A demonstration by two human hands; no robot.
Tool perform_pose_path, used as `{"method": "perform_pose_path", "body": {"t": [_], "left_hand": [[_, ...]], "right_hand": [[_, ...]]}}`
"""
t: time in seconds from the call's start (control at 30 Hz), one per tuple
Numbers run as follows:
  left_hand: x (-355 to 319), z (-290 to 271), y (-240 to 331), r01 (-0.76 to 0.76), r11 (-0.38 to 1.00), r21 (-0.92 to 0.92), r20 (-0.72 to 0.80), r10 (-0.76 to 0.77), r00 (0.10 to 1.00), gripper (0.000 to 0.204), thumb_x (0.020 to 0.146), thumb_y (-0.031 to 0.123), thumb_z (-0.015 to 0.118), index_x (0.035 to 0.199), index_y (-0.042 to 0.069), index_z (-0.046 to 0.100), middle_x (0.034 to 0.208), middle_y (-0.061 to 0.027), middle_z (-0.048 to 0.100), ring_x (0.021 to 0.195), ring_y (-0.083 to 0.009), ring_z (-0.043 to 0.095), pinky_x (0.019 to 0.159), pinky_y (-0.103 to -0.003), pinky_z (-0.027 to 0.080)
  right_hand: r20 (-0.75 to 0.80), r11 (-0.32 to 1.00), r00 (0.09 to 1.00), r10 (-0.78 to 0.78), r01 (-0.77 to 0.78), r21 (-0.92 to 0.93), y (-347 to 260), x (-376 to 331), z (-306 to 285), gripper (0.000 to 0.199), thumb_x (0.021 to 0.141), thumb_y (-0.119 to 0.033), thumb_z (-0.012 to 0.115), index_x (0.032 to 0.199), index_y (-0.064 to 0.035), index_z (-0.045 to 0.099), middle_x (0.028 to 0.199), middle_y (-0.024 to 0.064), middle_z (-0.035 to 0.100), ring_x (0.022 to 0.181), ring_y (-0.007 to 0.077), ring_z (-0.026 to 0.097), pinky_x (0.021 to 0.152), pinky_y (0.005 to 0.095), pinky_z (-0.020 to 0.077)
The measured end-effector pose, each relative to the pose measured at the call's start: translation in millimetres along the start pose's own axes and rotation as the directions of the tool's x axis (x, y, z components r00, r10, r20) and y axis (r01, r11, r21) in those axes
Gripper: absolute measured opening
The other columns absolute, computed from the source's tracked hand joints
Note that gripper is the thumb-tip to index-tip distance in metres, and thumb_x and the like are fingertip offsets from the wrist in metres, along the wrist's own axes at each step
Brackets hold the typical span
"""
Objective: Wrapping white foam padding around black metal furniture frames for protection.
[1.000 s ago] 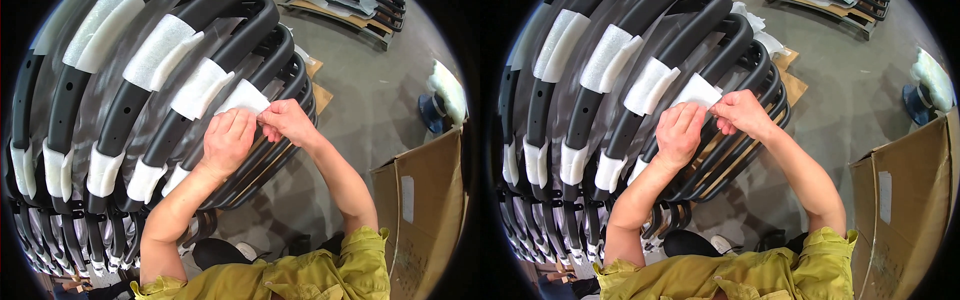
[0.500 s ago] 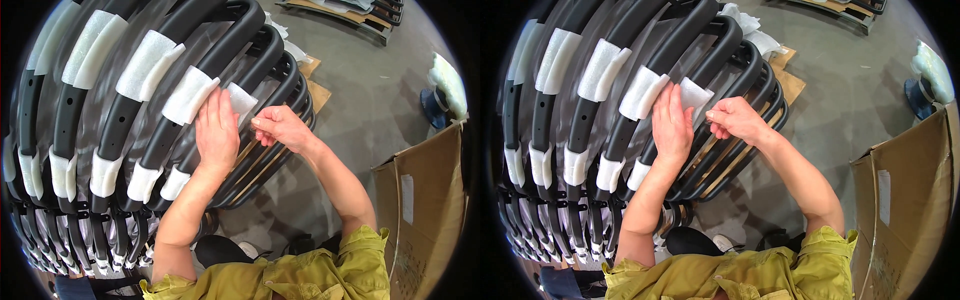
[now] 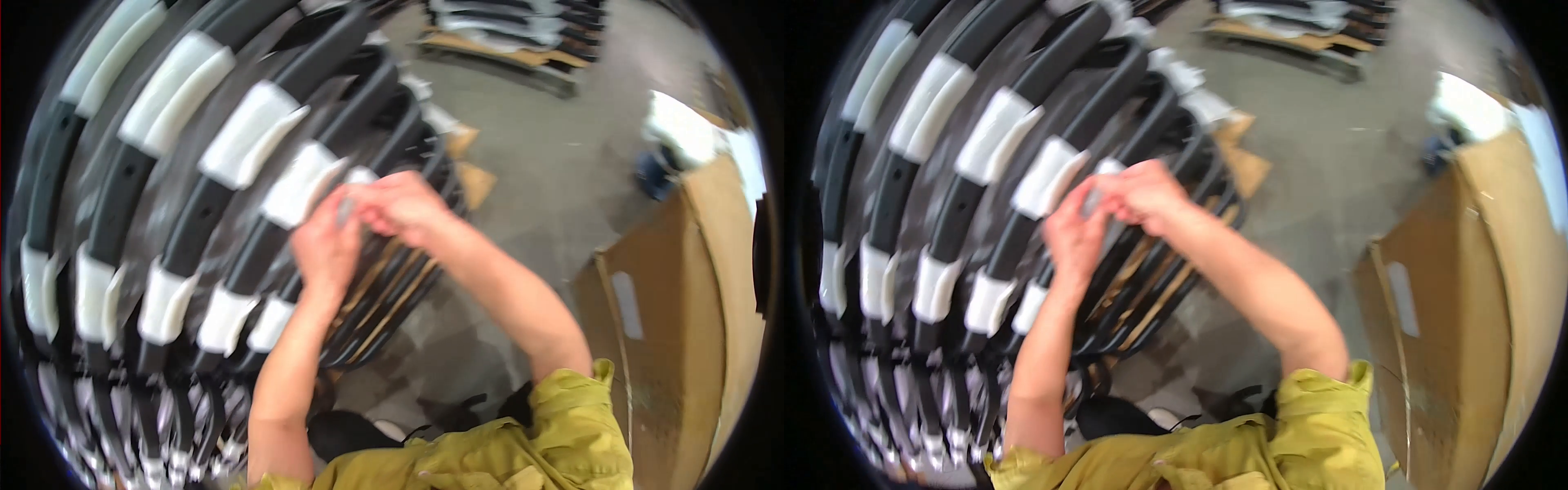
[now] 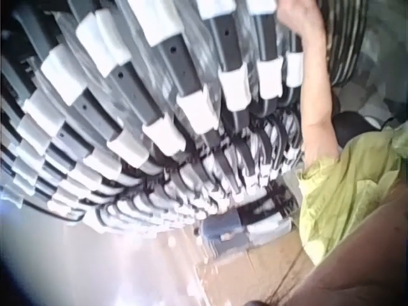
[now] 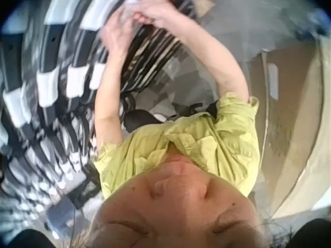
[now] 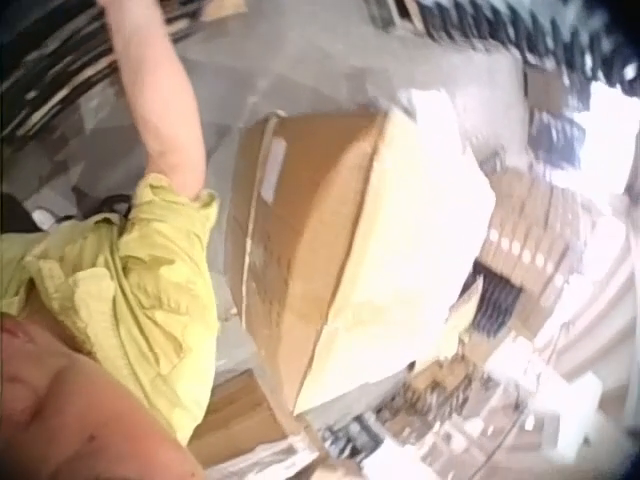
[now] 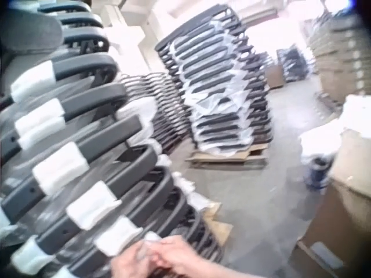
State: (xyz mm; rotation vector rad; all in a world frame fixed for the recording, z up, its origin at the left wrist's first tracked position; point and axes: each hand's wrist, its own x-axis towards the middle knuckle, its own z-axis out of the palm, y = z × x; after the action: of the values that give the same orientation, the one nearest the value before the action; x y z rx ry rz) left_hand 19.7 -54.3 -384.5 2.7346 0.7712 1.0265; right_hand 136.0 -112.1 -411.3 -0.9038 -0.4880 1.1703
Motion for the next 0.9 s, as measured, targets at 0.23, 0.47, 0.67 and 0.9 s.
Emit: {"method": "perform_pose_path", "body": {"t": [0.23,0.47,0.67,0.9], "left_hand": [[5.4,2.1,-9.9,0.115,0.992,0.043,-0.092,-0.110,0.990,0.026,0.081,0.029,0.053,0.093,0.009,0.063,0.077,-0.0142,0.061,0.070,-0.0301,0.060,0.060,-0.035,0.045],[6.6,9.7,-0.8,0.131,0.982,0.139,-0.167,-0.107,0.980,0.023,0.084,0.022,0.045,0.099,0.013,0.060,0.083,-0.0161,0.060,0.070,-0.0363,0.056,0.059,-0.043,0.044],[8.6,12.2,11.4,0.187,0.966,0.181,-0.014,-0.188,0.982,0.030,0.083,0.012,0.042,0.111,0.014,0.053,0.096,-0.0158,0.058,0.083,-0.0345,0.056,0.072,-0.042,0.043],[7.3,13.5,-3.9,0.100,0.975,0.198,-0.056,-0.091,0.994,0.030,0.081,0.006,0.043,0.109,0.011,0.054,0.095,-0.0157,0.059,0.079,-0.0345,0.057,0.068,-0.041,0.046]], "right_hand": [[0.152,0.730,0.947,-0.284,0.316,-0.606,-65.4,-30.6,22.2,0.033,0.077,-0.020,0.050,0.055,0.0030,0.057,0.046,0.0088,0.053,0.038,0.0136,0.052,0.040,0.0257,0.0432],[-0.121,-0.161,0.913,-0.389,-0.197,-0.967,-196.8,-130.1,-43.5,0.027,0.073,-0.030,0.059,0.070,-0.0030,0.061,0.057,0.0055,0.059,0.050,0.0127,0.058,0.049,0.0257,0.0483],[-0.338,-0.291,0.468,-0.816,-0.839,-0.461,-274.3,-351.5,-194.3,0.030,0.062,0.005,0.047,0.086,-0.0066,0.059,0.092,0.0120,0.058,0.091,0.0283,0.053,0.077,0.0365,0.0422],[-0.486,-0.305,0.317,-0.815,-0.947,-0.106,-264.7,-453.4,-210.2,0.054,0.068,0.011,0.043,0.115,-0.0163,0.046,0.121,0.0080,0.043,0.107,0.0254,0.044,0.085,0.0335,0.0400]]}}
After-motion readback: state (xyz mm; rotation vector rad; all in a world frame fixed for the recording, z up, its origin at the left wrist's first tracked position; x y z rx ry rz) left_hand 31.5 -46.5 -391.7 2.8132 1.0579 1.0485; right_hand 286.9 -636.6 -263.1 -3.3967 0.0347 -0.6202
